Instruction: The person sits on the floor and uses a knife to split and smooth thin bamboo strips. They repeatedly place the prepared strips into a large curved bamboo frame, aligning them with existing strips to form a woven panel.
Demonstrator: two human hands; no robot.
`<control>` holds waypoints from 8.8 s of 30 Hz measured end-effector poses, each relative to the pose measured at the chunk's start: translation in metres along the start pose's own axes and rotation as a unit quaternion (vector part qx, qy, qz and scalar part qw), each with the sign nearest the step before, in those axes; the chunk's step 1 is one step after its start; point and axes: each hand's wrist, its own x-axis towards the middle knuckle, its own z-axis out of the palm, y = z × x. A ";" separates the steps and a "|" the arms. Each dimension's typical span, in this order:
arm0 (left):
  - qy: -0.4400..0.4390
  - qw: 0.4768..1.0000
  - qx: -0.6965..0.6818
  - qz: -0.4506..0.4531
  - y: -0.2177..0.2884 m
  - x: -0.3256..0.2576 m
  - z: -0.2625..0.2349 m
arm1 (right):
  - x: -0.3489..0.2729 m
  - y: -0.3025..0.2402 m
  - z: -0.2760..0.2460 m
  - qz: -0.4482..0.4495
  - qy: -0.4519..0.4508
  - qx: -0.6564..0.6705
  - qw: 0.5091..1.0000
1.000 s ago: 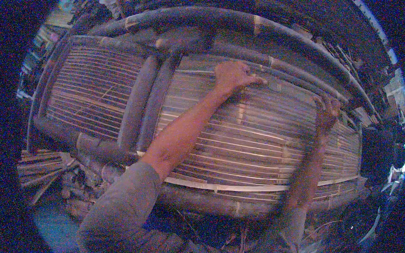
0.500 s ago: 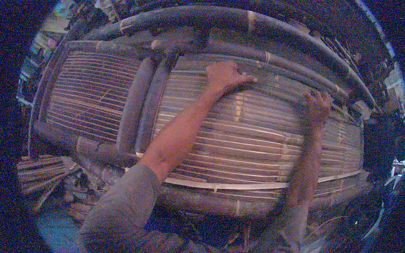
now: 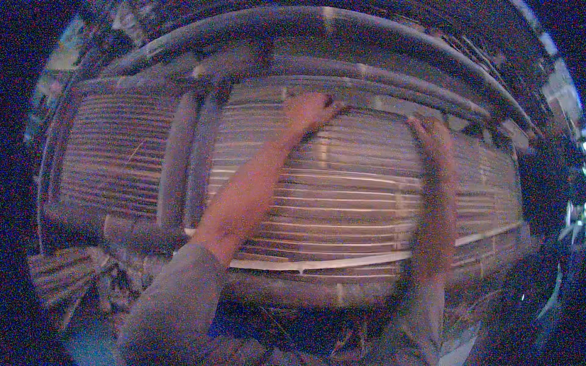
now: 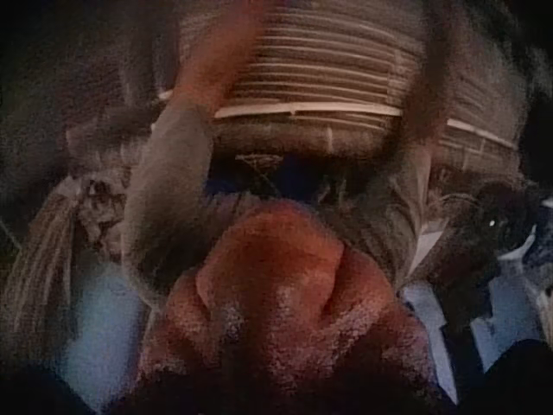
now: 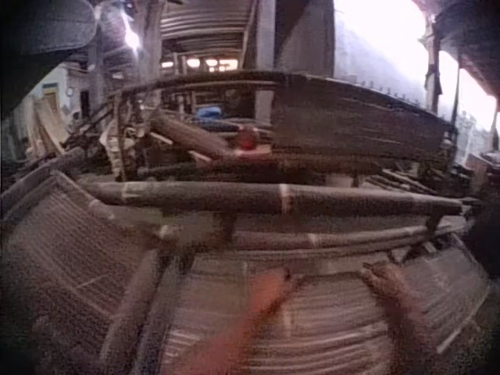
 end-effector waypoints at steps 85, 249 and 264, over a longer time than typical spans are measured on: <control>0.022 0.982 0.085 0.168 0.035 -0.351 -0.047 | -0.314 -0.124 -0.006 0.009 0.307 -0.053 0.950; 0.753 0.647 -0.043 -0.109 -0.064 -0.867 -0.432 | -0.667 -0.503 0.297 -0.097 -0.373 0.177 0.906; 0.740 0.666 -0.049 -0.078 -0.054 -0.867 -0.426 | -0.689 -0.405 0.284 0.153 -0.444 0.406 0.784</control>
